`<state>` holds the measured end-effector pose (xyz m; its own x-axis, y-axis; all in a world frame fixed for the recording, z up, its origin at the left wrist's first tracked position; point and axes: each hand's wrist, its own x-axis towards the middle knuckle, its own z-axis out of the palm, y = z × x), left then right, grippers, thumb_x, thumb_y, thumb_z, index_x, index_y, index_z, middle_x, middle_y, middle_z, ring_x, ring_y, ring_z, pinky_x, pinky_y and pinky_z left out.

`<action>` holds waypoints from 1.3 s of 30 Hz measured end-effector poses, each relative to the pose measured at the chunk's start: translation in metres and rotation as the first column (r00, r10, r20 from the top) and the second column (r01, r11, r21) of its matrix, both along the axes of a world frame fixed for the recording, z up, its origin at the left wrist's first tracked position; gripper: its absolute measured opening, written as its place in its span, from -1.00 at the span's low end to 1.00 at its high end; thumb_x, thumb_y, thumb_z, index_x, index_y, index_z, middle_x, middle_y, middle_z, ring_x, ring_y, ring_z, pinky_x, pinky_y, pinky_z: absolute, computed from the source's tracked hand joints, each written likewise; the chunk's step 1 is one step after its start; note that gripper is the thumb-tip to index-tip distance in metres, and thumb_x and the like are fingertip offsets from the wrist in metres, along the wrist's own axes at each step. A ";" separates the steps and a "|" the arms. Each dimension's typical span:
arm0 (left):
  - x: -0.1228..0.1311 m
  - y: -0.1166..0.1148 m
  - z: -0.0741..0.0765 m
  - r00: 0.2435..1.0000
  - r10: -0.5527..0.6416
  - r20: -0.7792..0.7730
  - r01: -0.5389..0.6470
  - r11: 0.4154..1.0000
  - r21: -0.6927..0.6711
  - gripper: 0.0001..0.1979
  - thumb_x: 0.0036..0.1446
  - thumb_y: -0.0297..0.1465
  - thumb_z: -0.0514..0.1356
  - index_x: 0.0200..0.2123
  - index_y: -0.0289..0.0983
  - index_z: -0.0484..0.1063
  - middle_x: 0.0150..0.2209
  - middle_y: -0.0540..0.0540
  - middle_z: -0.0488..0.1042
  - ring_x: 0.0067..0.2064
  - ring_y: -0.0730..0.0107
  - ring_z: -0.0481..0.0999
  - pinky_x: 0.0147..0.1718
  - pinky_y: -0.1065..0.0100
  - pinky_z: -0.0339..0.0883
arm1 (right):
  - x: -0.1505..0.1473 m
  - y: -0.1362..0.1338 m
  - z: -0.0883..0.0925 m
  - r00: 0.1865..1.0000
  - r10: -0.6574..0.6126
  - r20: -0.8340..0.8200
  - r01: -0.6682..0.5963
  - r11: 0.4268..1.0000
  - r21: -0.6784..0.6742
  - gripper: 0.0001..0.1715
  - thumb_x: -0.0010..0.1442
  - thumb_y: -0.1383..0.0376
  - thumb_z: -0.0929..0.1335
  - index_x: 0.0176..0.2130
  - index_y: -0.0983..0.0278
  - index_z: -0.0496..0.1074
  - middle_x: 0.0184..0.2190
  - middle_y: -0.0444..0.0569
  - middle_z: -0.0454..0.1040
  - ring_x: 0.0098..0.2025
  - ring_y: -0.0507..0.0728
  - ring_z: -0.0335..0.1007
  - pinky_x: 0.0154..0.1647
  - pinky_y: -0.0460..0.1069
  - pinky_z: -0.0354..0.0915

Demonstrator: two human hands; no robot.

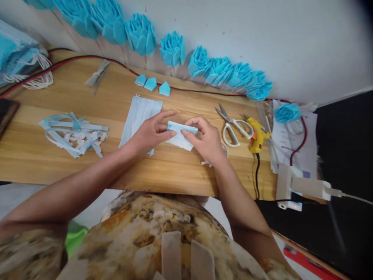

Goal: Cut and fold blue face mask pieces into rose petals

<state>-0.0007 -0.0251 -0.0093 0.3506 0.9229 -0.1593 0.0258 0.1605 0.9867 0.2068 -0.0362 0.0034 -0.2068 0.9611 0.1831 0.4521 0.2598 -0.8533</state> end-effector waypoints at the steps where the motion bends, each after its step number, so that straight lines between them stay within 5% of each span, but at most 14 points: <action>1: 0.001 0.000 0.000 1.000 0.025 -0.008 -0.025 1.000 -0.006 -0.37 0.11 -0.32 0.37 0.26 -0.25 0.41 -0.41 0.01 0.58 -0.34 0.30 0.59 -0.28 0.29 0.45 | 0.000 -0.001 -0.001 1.000 -0.017 -0.009 0.017 1.000 0.001 -0.85 0.21 0.26 0.45 -0.17 0.17 0.50 -0.24 -0.15 0.59 -0.24 0.08 0.48 -0.16 0.00 0.35; 5: 0.001 0.001 0.003 0.992 0.123 0.031 -0.122 0.992 -0.023 -0.46 0.09 -0.33 0.36 0.16 -0.27 0.50 -0.35 -0.04 0.64 -0.29 0.31 0.61 -0.24 0.31 0.47 | 0.003 0.001 -0.004 0.985 -0.090 -0.150 0.081 0.995 -0.063 -0.64 0.19 0.18 0.48 -0.01 0.15 0.51 -0.31 -0.16 0.56 -0.30 0.07 0.45 -0.23 -0.01 0.38; 9: 0.001 0.002 0.006 0.985 0.166 0.055 -0.163 0.986 -0.044 -0.47 0.05 -0.31 0.40 0.12 -0.26 0.53 -0.32 -0.05 0.66 -0.25 0.30 0.62 -0.18 0.31 0.48 | 0.006 0.005 -0.007 0.946 -0.145 -0.289 0.103 0.983 -0.153 -0.75 0.18 0.14 0.48 -0.16 0.19 0.54 -0.40 -0.18 0.52 -0.37 0.04 0.41 -0.33 -0.04 0.34; 14: 0.001 0.000 0.005 0.983 0.178 0.043 -0.177 0.984 -0.033 -0.50 0.12 -0.27 0.37 0.13 -0.26 0.53 -0.31 -0.06 0.64 -0.27 0.32 0.59 -0.20 0.30 0.46 | 0.005 0.004 -0.007 0.957 -0.180 -0.228 0.154 0.980 -0.125 -0.78 0.19 0.17 0.46 -0.42 0.23 0.49 -0.53 -0.20 0.42 -0.46 0.01 0.29 -0.40 -0.06 0.26; 24: 0.000 0.004 0.002 0.975 0.200 0.096 -0.202 0.979 0.006 -0.45 0.14 -0.16 0.35 0.15 -0.28 0.50 -0.17 -0.12 0.65 -0.16 0.26 0.59 -0.14 0.27 0.44 | 0.013 0.004 -0.004 0.937 -0.305 -0.168 0.309 0.951 -0.004 -0.87 0.18 0.22 0.47 -0.26 0.20 0.65 -0.32 -0.09 0.67 -0.30 0.12 0.55 -0.22 0.03 0.46; 28: 0.000 0.005 0.002 0.979 0.182 0.093 -0.184 0.983 0.007 -0.49 0.16 -0.15 0.34 0.12 -0.24 0.52 -0.22 -0.10 0.66 -0.16 0.21 0.61 -0.13 0.23 0.45 | 0.024 0.002 0.007 0.960 -0.185 -0.211 0.194 0.981 0.022 -0.93 0.15 0.23 0.50 -0.34 0.17 0.63 -0.42 -0.12 0.63 -0.39 0.10 0.51 -0.32 0.02 0.45; 33: 0.001 0.005 0.001 0.980 0.160 0.122 -0.162 0.987 0.011 -0.55 0.14 -0.13 0.35 0.03 -0.25 0.58 -0.17 -0.13 0.69 -0.12 0.18 0.64 -0.03 0.18 0.48 | 0.023 -0.001 0.012 0.981 0.052 -0.186 -0.042 0.998 0.055 -0.90 0.20 0.18 0.48 -0.32 0.14 0.63 -0.37 -0.09 0.61 -0.28 0.15 0.51 -0.22 0.07 0.45; 39: 0.002 0.004 0.001 0.985 0.134 0.109 -0.140 0.989 0.055 -0.56 0.10 -0.07 0.38 -0.06 -0.23 0.61 -0.15 -0.11 0.70 -0.08 0.16 0.64 -0.01 0.21 0.48 | 0.014 0.000 0.003 0.983 -0.125 -0.134 0.137 0.988 0.077 -0.91 0.23 0.23 0.47 -0.22 0.15 0.62 -0.35 -0.14 0.59 -0.30 0.10 0.48 -0.22 0.03 0.41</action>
